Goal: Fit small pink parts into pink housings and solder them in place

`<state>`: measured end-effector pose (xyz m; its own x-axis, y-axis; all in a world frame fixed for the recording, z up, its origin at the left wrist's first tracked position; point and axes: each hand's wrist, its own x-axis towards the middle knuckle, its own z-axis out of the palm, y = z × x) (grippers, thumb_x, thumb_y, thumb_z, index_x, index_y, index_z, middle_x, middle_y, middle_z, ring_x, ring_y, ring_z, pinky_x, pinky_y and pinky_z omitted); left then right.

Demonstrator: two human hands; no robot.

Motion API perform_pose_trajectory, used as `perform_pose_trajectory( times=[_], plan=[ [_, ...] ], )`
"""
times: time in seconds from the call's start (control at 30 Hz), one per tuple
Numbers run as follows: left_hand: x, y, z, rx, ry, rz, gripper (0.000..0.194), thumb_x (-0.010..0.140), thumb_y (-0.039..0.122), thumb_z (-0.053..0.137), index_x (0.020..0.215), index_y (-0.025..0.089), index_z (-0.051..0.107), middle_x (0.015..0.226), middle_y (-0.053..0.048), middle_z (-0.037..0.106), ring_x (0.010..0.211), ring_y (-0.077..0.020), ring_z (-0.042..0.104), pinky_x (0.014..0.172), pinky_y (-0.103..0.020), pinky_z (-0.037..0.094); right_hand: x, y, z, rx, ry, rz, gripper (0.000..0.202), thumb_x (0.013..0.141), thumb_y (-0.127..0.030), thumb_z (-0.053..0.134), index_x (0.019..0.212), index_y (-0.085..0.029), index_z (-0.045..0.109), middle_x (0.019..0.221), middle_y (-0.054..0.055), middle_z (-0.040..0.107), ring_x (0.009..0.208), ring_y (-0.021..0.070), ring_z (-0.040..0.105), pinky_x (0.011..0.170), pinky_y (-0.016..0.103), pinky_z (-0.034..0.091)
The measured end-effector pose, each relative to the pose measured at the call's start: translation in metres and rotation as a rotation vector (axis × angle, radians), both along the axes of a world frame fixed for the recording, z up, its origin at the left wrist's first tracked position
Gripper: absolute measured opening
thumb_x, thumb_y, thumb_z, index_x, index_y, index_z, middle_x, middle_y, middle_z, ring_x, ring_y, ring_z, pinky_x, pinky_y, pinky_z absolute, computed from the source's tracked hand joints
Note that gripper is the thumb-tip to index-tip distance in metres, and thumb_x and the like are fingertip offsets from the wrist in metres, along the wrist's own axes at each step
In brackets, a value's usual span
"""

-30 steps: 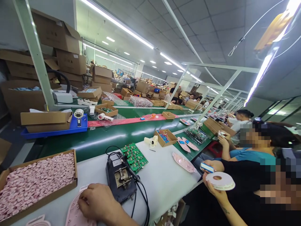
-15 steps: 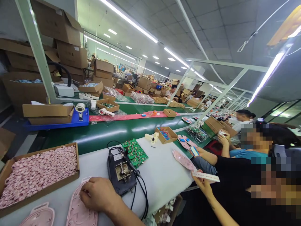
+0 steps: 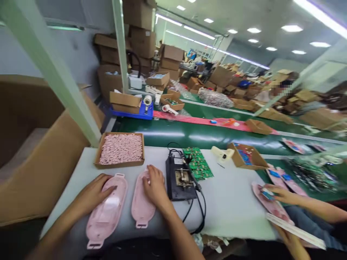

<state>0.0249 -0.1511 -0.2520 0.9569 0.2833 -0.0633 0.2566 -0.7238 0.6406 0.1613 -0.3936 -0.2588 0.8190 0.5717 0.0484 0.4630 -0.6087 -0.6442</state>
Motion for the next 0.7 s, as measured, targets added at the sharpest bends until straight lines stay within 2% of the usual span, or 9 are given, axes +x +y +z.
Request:
perform_pose_trajectory(
  times=[0.1,0.2,0.27,0.4,0.57,0.7],
  plan=[
    [-0.004,-0.014,0.010,-0.214,0.072,0.057,0.032,0.091,0.044,0.051,0.114,0.022,0.056,0.106,-0.005,0.071,0.100,-0.0240,0.068,0.090,-0.038,0.053,-0.004,-0.005,-0.021,0.105,0.041,-0.004,0.048,0.093,-0.028,0.046,0.140,-0.018,0.050,0.145,0.013,0.054,0.136,0.0276,0.046,0.118,0.050,0.033],
    [-0.012,-0.026,0.012,-0.346,0.069,0.082,0.044,0.089,0.041,0.054,0.129,0.021,0.051,0.110,-0.005,0.072,0.100,-0.0234,0.069,0.092,-0.037,0.054,-0.009,-0.011,-0.029,0.152,0.013,-0.016,0.044,0.093,-0.030,0.048,0.135,-0.019,0.054,0.140,0.012,0.057,0.132,0.0269,0.048,0.117,0.050,0.033],
    [-0.016,-0.030,0.010,-0.365,0.063,0.083,0.051,0.086,0.036,0.056,0.134,0.020,0.052,0.117,-0.006,0.071,0.107,-0.0243,0.068,0.098,-0.038,0.053,-0.012,-0.013,-0.029,0.146,0.006,-0.014,0.042,0.094,-0.031,0.049,0.134,-0.021,0.056,0.139,0.011,0.058,0.132,0.0268,0.048,0.116,0.050,0.033],
    [-0.021,-0.031,0.007,-0.408,0.025,0.077,0.052,0.081,0.027,0.057,0.132,0.016,0.057,0.124,-0.008,0.070,0.114,-0.0246,0.066,0.106,-0.038,0.049,-0.013,-0.012,-0.024,0.147,0.002,-0.005,0.041,0.094,-0.031,0.050,0.133,-0.021,0.057,0.138,0.010,0.059,0.131,0.0267,0.048,0.114,0.049,0.035],
    [-0.017,-0.031,0.006,-0.463,0.011,0.066,0.042,0.086,0.034,0.058,0.125,0.017,0.061,0.116,-0.007,0.072,0.105,-0.0232,0.067,0.098,-0.035,0.052,-0.010,-0.008,-0.020,0.159,0.019,-0.018,0.038,0.092,-0.028,0.052,0.128,-0.022,0.060,0.135,0.009,0.061,0.128,0.0262,0.050,0.112,0.047,0.036],
    [-0.012,-0.033,0.003,-0.436,0.038,0.094,0.038,0.084,0.036,0.058,0.117,0.016,0.063,0.102,-0.005,0.073,0.093,-0.0220,0.068,0.088,-0.033,0.053,-0.005,-0.008,-0.020,0.220,0.064,-0.028,0.039,0.087,-0.022,0.053,0.125,-0.022,0.062,0.130,0.007,0.065,0.124,0.0242,0.054,0.111,0.043,0.038]
  ],
)
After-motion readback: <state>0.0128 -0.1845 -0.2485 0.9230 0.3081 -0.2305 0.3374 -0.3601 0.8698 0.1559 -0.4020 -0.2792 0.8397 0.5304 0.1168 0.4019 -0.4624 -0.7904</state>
